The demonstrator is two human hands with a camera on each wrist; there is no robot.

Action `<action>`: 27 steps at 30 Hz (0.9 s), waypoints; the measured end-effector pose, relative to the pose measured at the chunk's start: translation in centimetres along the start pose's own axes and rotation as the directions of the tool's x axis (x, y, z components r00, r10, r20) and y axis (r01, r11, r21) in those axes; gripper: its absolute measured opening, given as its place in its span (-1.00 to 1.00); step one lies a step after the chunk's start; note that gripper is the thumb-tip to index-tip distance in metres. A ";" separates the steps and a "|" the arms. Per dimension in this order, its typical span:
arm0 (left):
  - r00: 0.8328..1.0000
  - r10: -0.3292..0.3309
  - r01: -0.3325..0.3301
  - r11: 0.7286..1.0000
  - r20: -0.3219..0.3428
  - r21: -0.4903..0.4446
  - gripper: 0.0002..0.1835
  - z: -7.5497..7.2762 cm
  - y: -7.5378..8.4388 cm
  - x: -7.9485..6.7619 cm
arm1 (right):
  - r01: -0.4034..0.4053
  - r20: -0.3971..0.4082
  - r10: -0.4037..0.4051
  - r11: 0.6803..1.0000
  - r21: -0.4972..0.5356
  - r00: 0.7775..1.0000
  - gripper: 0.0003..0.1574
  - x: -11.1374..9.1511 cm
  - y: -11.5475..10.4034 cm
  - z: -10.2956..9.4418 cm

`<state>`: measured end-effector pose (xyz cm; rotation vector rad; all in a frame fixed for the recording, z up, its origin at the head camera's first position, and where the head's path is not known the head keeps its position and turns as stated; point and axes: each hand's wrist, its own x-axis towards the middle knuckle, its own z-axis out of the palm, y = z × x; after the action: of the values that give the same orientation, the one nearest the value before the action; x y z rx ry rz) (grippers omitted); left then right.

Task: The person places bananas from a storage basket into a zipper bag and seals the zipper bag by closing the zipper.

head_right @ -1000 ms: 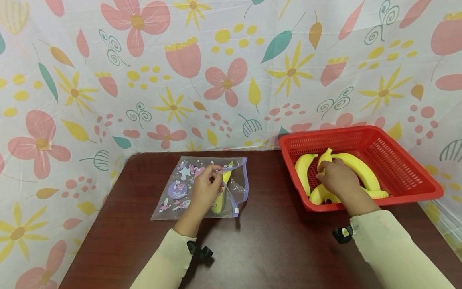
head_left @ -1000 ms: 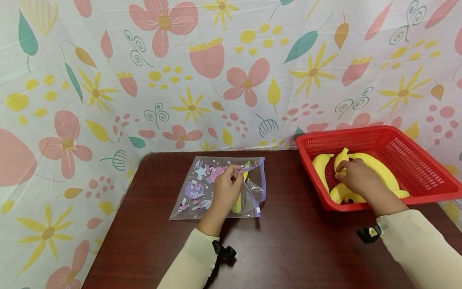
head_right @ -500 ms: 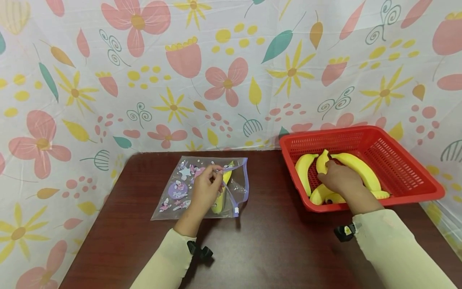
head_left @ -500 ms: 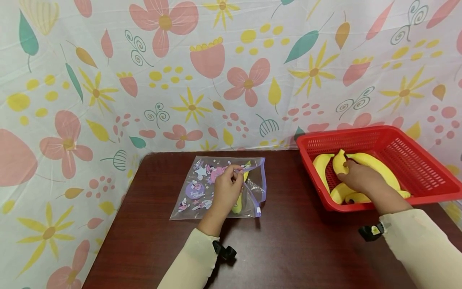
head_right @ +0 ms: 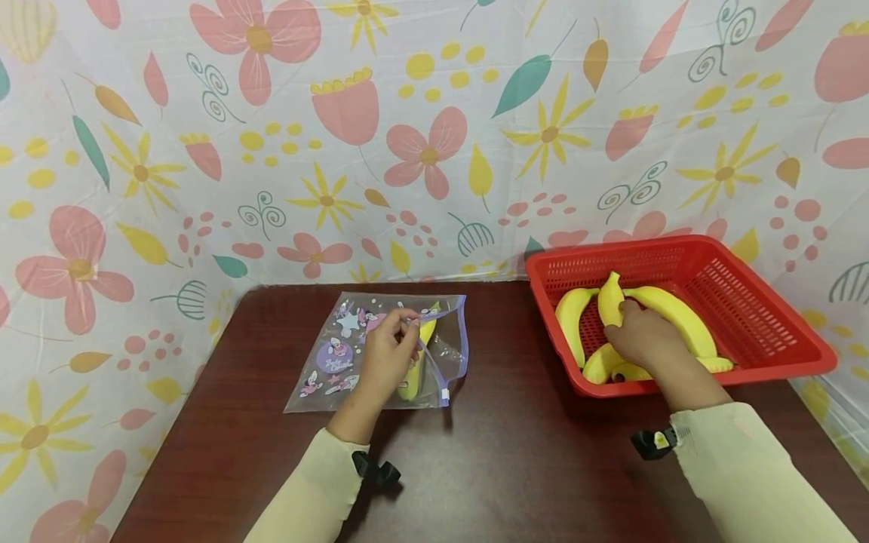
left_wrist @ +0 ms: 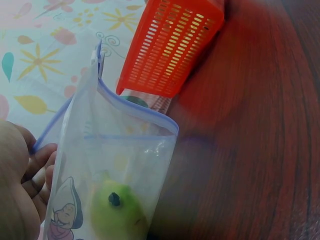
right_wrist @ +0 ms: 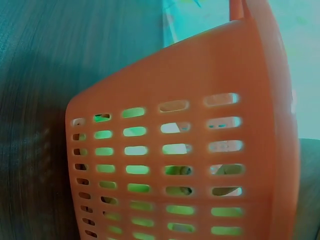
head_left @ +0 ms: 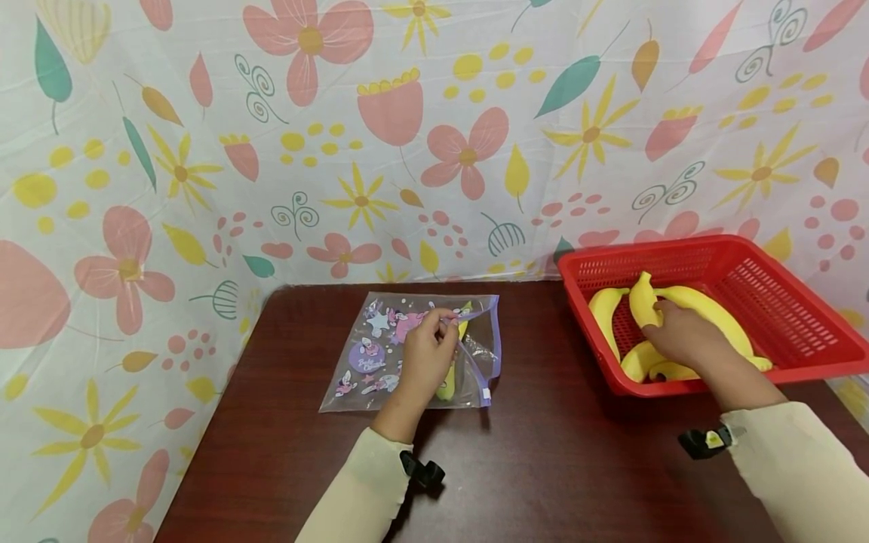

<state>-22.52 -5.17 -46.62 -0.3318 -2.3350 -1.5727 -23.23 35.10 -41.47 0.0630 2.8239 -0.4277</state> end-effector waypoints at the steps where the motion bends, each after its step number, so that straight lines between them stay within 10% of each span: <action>1: 1.000 0.000 0.000 1.000 0.001 -0.002 -0.86 0.0 0.0 0.0 | -0.004 -0.004 0.004 1.000 0.010 1.000 -0.01 -0.1 0.0 -0.1; 27: 1.000 -0.010 0.009 1.000 0.004 0.026 -0.85 0.1 0.1 -0.1 | 0.082 -0.156 -0.059 0.986 0.144 0.986 -0.06 -3.3 -2.4 0.0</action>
<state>-22.45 -5.08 -46.61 -0.3187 -2.3615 -1.5457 -20.24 32.85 -39.81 0.0263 2.9444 -0.6781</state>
